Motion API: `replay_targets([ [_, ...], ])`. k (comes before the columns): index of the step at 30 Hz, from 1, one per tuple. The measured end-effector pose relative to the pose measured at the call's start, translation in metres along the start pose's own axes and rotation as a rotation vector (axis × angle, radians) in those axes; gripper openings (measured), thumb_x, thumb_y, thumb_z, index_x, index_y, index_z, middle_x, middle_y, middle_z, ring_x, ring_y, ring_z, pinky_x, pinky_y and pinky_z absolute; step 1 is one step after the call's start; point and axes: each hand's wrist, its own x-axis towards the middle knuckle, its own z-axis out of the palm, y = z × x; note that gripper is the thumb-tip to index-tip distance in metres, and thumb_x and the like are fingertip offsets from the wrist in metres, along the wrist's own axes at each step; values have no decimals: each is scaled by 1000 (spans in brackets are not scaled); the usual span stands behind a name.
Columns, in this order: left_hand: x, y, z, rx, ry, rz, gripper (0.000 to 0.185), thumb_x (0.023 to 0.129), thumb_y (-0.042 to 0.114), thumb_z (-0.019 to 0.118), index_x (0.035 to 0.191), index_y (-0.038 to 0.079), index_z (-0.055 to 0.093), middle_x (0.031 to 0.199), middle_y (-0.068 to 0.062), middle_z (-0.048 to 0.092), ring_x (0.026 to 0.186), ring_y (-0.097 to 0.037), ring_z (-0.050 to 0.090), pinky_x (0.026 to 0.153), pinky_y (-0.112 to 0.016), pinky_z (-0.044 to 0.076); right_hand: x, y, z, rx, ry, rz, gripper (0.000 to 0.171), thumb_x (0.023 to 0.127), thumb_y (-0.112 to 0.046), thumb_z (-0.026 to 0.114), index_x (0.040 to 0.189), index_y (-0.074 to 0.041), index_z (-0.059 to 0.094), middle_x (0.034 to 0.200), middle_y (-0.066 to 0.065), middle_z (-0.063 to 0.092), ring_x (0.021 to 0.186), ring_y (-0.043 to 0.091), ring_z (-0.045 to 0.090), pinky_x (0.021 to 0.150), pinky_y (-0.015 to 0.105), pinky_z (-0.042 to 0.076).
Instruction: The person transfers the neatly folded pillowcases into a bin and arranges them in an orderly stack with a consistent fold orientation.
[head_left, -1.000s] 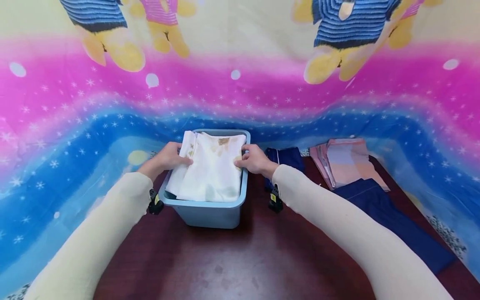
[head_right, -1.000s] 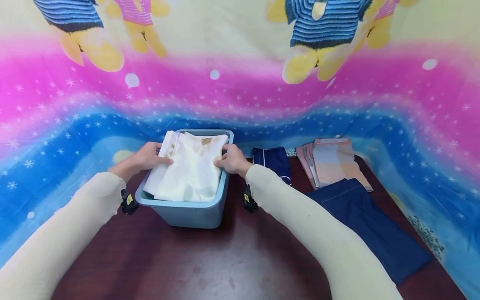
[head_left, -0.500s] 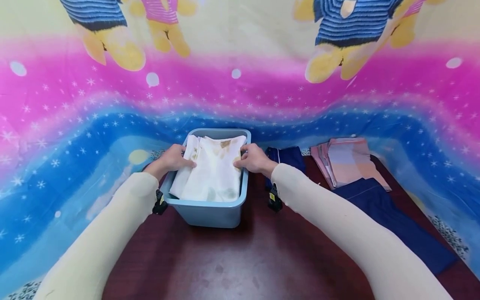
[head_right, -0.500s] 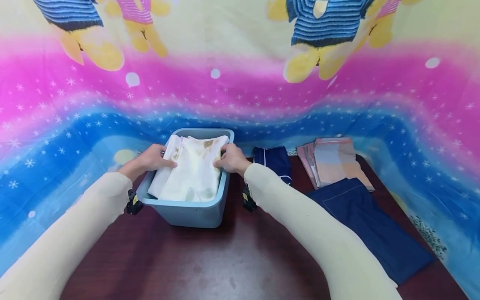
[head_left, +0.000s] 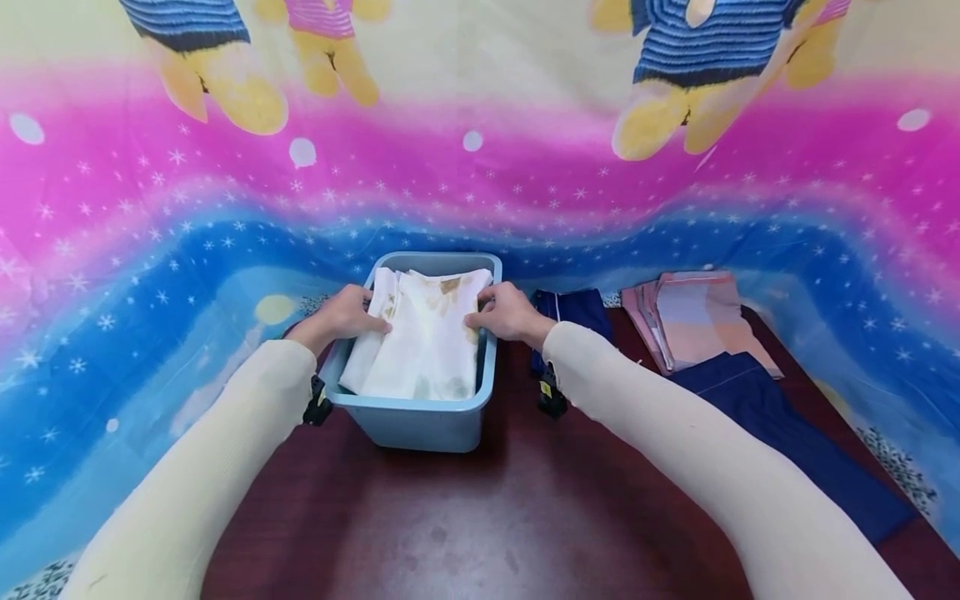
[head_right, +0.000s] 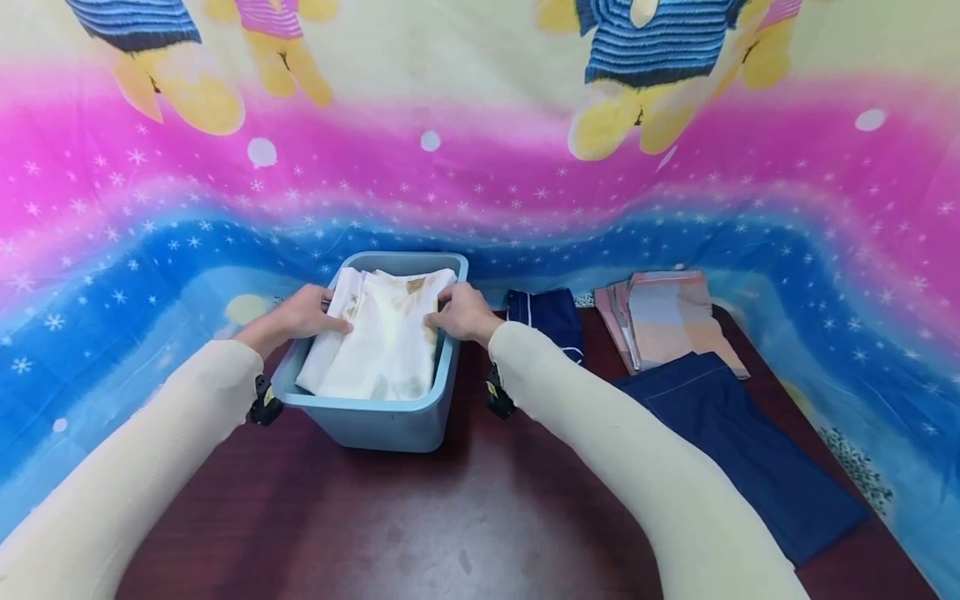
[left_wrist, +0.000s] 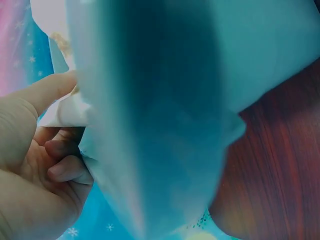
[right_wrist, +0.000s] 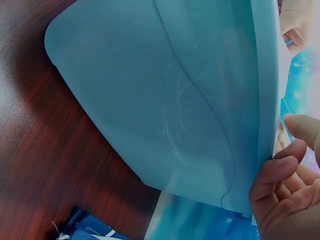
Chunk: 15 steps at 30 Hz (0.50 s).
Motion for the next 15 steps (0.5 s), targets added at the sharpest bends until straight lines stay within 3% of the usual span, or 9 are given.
replay_targets([
  [3, 0, 1, 0, 32, -11, 2, 55, 96, 22, 70, 144, 1, 51, 129, -23, 63, 111, -35, 69, 95, -50, 56, 1, 1, 1, 3, 14, -15, 42, 99, -22, 65, 137, -4, 60, 77, 3, 63, 69, 14, 55, 69, 28, 47],
  [6, -1, 2, -2, 65, -17, 32, 58, 96, 22, 70, 146, 0, 48, 133, -24, 62, 114, -36, 67, 98, -51, 55, 0, 0, 1, -10, 16, -37, 35, 100, -17, 63, 132, -4, 64, 94, 12, 74, 87, 22, 66, 77, 30, 52],
  [10, -3, 1, -4, 57, -20, 86, 51, 97, 21, 67, 142, 0, 53, 134, -25, 63, 122, -39, 62, 104, -54, 50, -3, -1, 1, -8, 10, -50, 33, 101, -17, 61, 131, -4, 64, 106, 16, 75, 105, 30, 68, 86, 36, 54],
  [15, -7, -1, -3, -10, -33, 101, 47, 99, 23, 64, 139, 0, 54, 135, -26, 62, 128, -41, 58, 108, -57, 45, -7, -1, 1, 0, 15, -60, 32, 101, -19, 61, 128, -3, 66, 96, 12, 74, 99, 27, 68, 86, 38, 54],
])
